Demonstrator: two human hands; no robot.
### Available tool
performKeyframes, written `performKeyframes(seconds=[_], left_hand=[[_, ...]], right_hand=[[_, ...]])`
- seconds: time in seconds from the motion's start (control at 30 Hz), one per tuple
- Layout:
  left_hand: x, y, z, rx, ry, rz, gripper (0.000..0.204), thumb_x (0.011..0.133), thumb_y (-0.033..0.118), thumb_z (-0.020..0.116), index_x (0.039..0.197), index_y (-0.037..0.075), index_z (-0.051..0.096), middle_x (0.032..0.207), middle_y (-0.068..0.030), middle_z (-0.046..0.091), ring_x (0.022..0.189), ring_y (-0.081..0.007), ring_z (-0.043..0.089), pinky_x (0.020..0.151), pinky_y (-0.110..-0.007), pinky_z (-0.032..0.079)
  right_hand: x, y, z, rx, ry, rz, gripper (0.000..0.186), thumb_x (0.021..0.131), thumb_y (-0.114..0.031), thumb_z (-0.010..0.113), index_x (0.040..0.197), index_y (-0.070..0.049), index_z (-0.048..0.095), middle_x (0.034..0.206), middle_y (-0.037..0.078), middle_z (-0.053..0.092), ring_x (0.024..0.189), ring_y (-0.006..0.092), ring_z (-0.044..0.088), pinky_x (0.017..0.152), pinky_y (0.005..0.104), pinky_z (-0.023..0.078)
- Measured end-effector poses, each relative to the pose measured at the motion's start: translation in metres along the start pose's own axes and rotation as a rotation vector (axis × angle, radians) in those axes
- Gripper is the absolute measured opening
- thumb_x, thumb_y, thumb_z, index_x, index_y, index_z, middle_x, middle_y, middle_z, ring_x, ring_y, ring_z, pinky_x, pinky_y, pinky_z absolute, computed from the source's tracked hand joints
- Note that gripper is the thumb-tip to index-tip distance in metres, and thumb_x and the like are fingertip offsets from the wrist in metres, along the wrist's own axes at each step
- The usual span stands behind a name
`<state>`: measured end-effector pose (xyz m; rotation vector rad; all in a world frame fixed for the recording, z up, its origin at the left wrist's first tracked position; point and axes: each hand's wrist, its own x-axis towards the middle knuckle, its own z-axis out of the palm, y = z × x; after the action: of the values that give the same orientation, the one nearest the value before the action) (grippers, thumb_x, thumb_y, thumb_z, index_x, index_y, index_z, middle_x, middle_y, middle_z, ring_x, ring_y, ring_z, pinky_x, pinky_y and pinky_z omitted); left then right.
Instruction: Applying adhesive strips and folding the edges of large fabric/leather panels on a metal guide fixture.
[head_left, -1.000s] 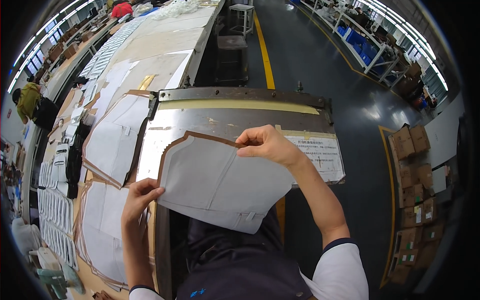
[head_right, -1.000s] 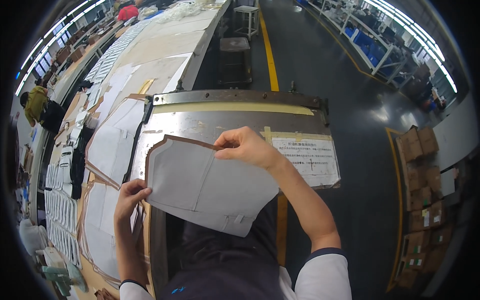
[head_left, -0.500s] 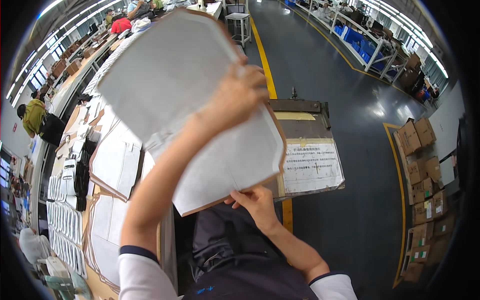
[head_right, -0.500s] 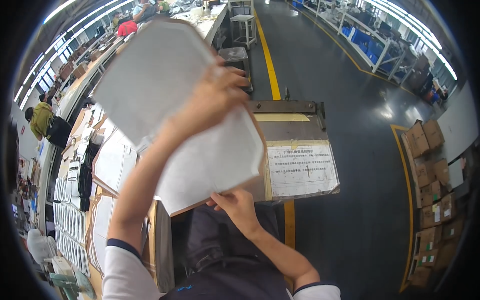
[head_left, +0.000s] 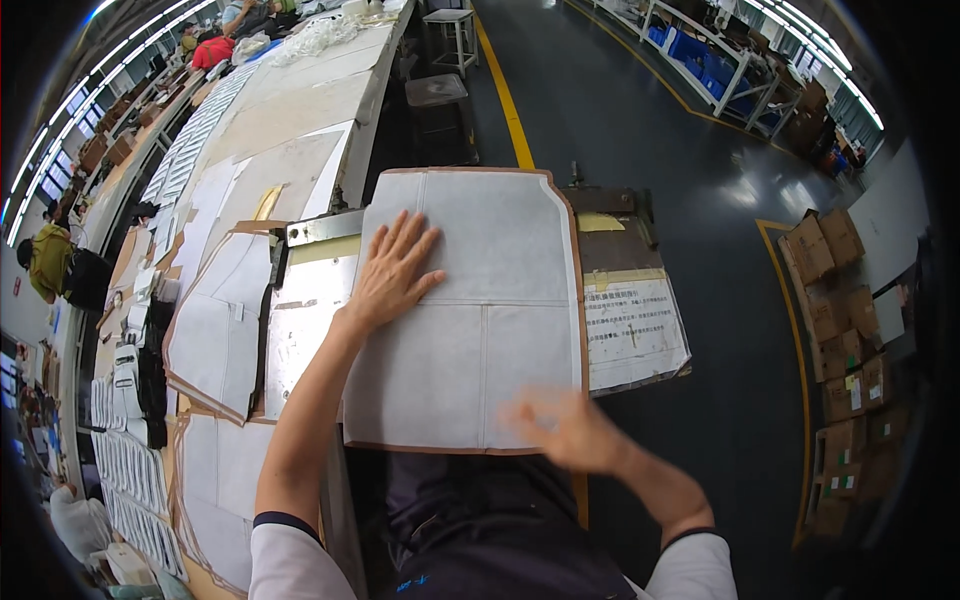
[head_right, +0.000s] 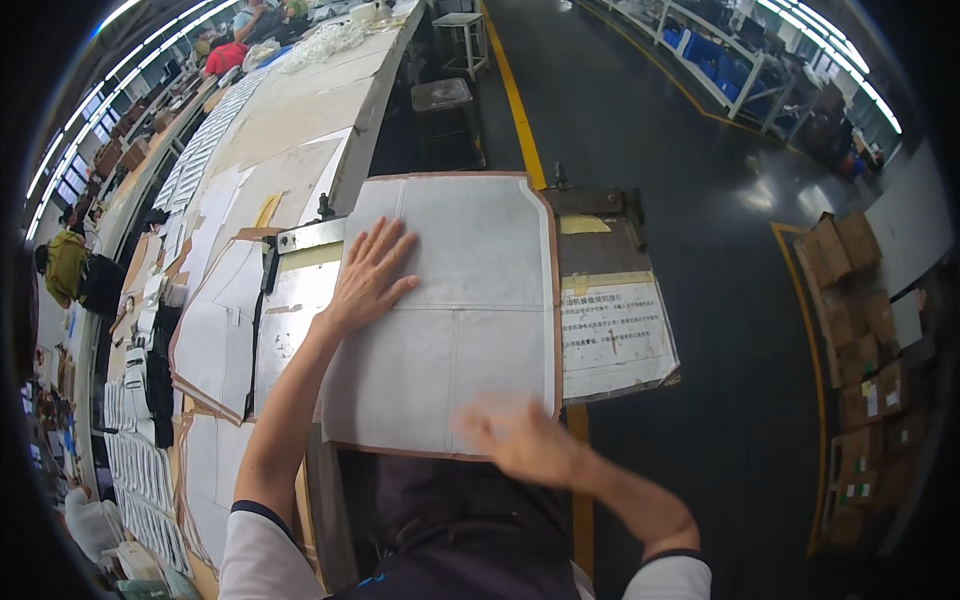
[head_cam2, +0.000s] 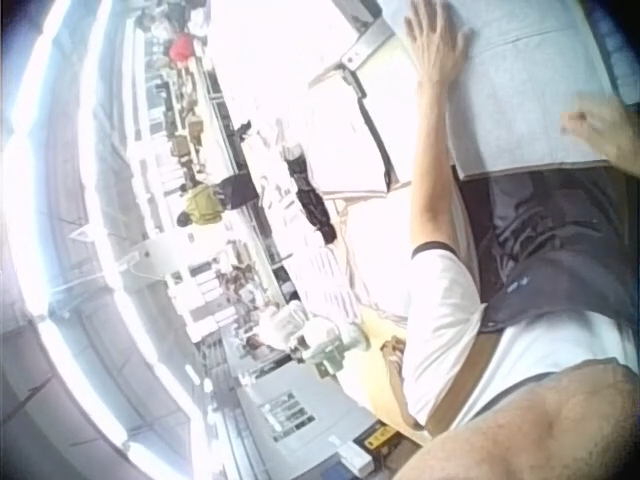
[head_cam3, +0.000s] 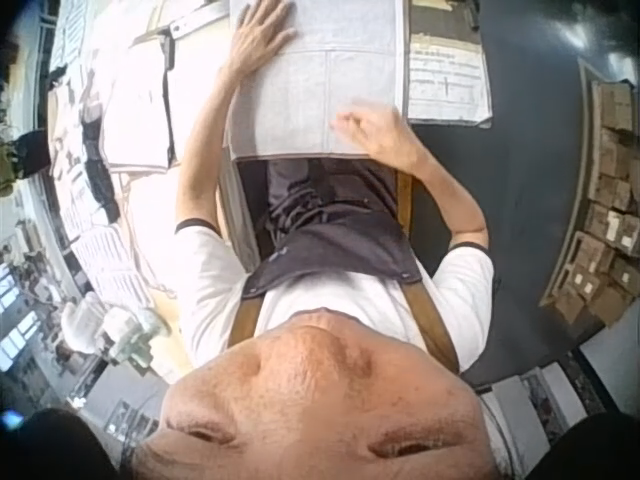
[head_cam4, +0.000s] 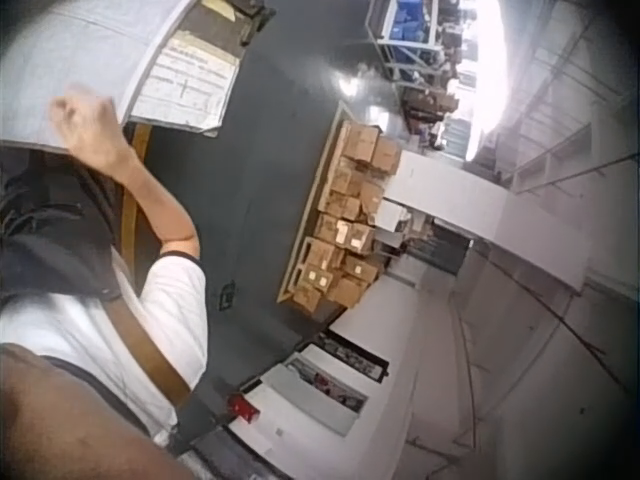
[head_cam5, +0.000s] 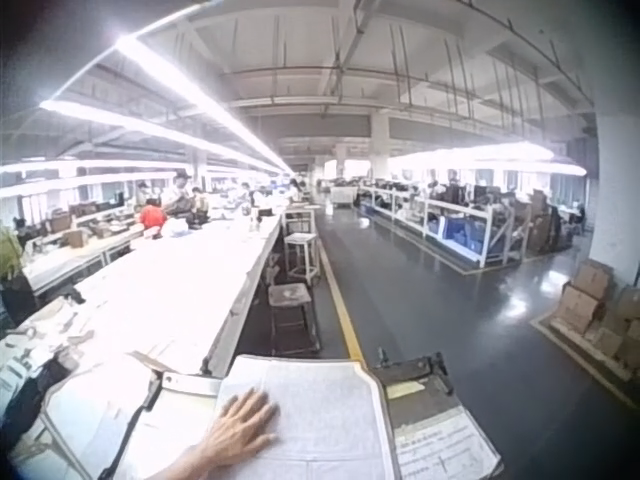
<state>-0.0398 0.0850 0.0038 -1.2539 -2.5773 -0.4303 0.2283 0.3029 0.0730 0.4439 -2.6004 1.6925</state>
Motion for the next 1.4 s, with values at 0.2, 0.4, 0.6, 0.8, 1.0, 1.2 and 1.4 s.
performKeyframes(seconds=[0.2,0.4,0.6,0.8,1.0,1.2,1.4], left_hand=[[-0.035,0.031,-0.005,0.0,-0.198,-0.073,0.07,0.108,0.055,0.042,0.163,0.013,0.035,0.171,-0.0173,0.023,0.161,-0.0321,0.012,0.129,-0.052,0.005],[-0.028,0.038,-0.036,-0.177,-0.251,-0.156,0.059,0.107,0.047,0.05,0.151,0.008,0.051,0.161,-0.0184,0.042,0.152,-0.0354,0.035,0.122,-0.056,0.026],[-0.009,-0.005,0.006,0.018,0.1,-0.108,0.052,0.107,0.038,0.051,0.147,0.005,0.055,0.158,-0.0175,0.048,0.151,-0.0322,0.039,0.121,-0.051,0.029],[-0.025,0.009,0.014,0.059,0.075,-0.124,0.056,0.107,0.037,0.049,0.152,0.004,0.049,0.159,-0.0178,0.046,0.152,-0.0326,0.036,0.124,-0.052,0.025],[-0.006,0.005,0.014,0.102,0.111,-0.19,0.054,0.107,0.036,0.047,0.151,0.004,0.05,0.154,-0.0197,0.049,0.148,-0.0349,0.041,0.12,-0.055,0.028],[-0.004,0.009,0.02,0.111,0.149,-0.263,0.052,0.107,0.035,0.048,0.148,0.004,0.053,0.148,-0.0185,0.051,0.142,-0.0336,0.045,0.119,-0.056,0.029],[0.001,0.006,0.014,0.14,0.173,-0.269,0.051,0.106,0.035,0.05,0.145,0.002,0.057,0.144,-0.0185,0.053,0.139,-0.0348,0.046,0.119,-0.05,0.03]], right_hand=[[0.169,0.107,-0.015,-0.741,0.394,-0.345,0.041,0.095,-0.028,0.072,0.127,-0.003,0.067,0.138,0.018,0.061,0.132,0.0369,0.053,0.107,0.0496,0.042],[0.175,0.138,0.004,-0.832,0.156,-0.298,0.056,0.101,-0.043,0.062,0.141,-0.004,0.061,0.159,0.019,0.043,0.152,0.0382,0.033,0.121,0.0591,0.026],[0.185,0.125,0.01,-0.836,0.116,-0.302,0.056,0.101,-0.044,0.061,0.141,-0.004,0.058,0.161,0.019,0.041,0.154,0.0387,0.029,0.123,0.0603,0.021],[0.174,0.123,0.006,-0.826,0.054,-0.263,0.054,0.103,-0.042,0.058,0.142,-0.004,0.055,0.163,0.017,0.039,0.156,0.036,0.028,0.125,0.0575,0.019],[0.197,0.129,0.006,-0.852,0.106,-0.347,0.058,0.101,-0.043,0.06,0.144,-0.003,0.056,0.158,0.02,0.045,0.151,0.0358,0.035,0.123,0.0586,0.021],[0.197,0.139,0.007,-0.867,0.156,-0.376,0.055,0.102,-0.042,0.059,0.143,-0.006,0.058,0.156,0.02,0.047,0.148,0.0377,0.039,0.121,0.0599,0.025],[0.185,0.133,0.009,-0.904,0.256,-0.269,0.047,0.102,-0.034,0.061,0.14,-0.006,0.062,0.153,0.022,0.049,0.143,0.0465,0.041,0.116,0.0658,0.028]])
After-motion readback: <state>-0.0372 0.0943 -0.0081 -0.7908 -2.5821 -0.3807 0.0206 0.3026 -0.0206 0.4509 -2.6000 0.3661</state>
